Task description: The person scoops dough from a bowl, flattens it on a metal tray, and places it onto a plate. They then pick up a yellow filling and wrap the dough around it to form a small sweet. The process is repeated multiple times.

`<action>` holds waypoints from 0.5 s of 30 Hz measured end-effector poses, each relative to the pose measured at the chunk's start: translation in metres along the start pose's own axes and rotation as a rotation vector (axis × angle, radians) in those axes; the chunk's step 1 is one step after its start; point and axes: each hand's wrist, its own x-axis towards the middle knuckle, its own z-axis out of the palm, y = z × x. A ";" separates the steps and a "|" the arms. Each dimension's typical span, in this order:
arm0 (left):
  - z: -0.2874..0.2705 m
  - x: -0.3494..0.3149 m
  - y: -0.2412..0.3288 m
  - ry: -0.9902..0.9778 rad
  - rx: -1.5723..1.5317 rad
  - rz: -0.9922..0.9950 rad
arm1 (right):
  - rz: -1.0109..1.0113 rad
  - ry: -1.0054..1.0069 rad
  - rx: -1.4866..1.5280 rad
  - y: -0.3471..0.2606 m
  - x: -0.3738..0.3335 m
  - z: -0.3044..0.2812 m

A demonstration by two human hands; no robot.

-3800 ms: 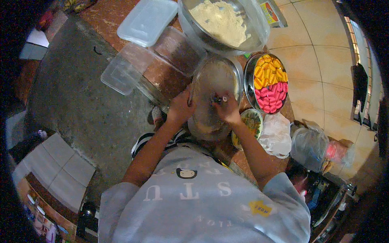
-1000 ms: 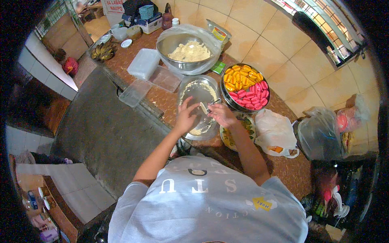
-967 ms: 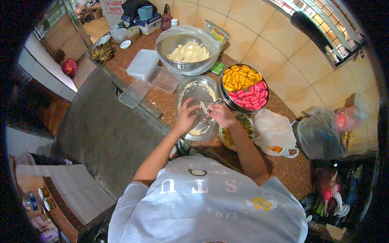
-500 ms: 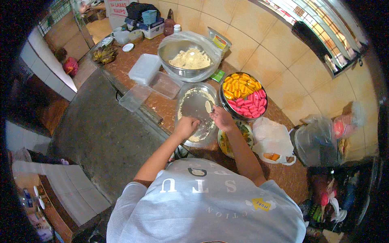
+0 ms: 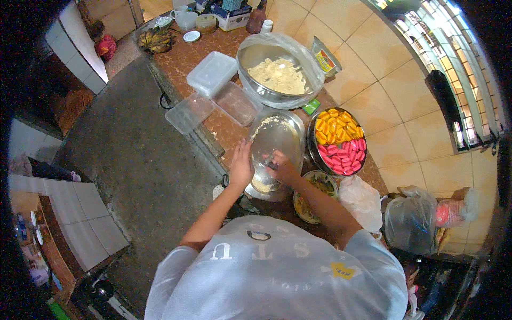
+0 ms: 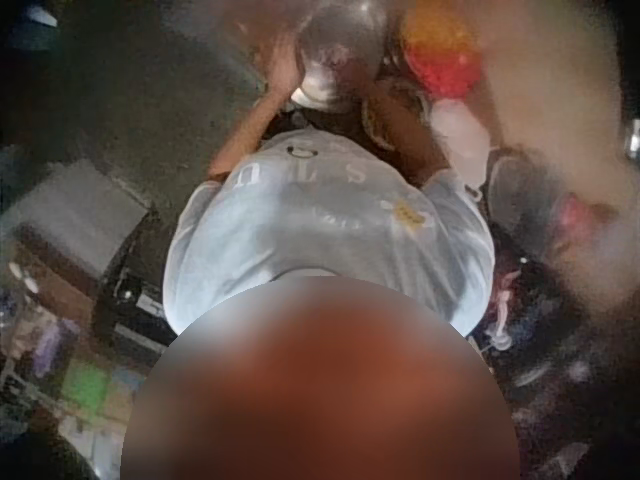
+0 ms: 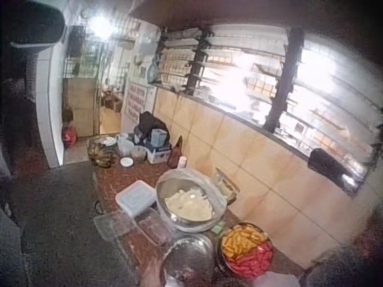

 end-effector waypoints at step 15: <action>-0.009 0.005 0.010 -0.007 -0.147 -0.040 | 0.028 0.153 -0.305 0.065 0.035 -0.031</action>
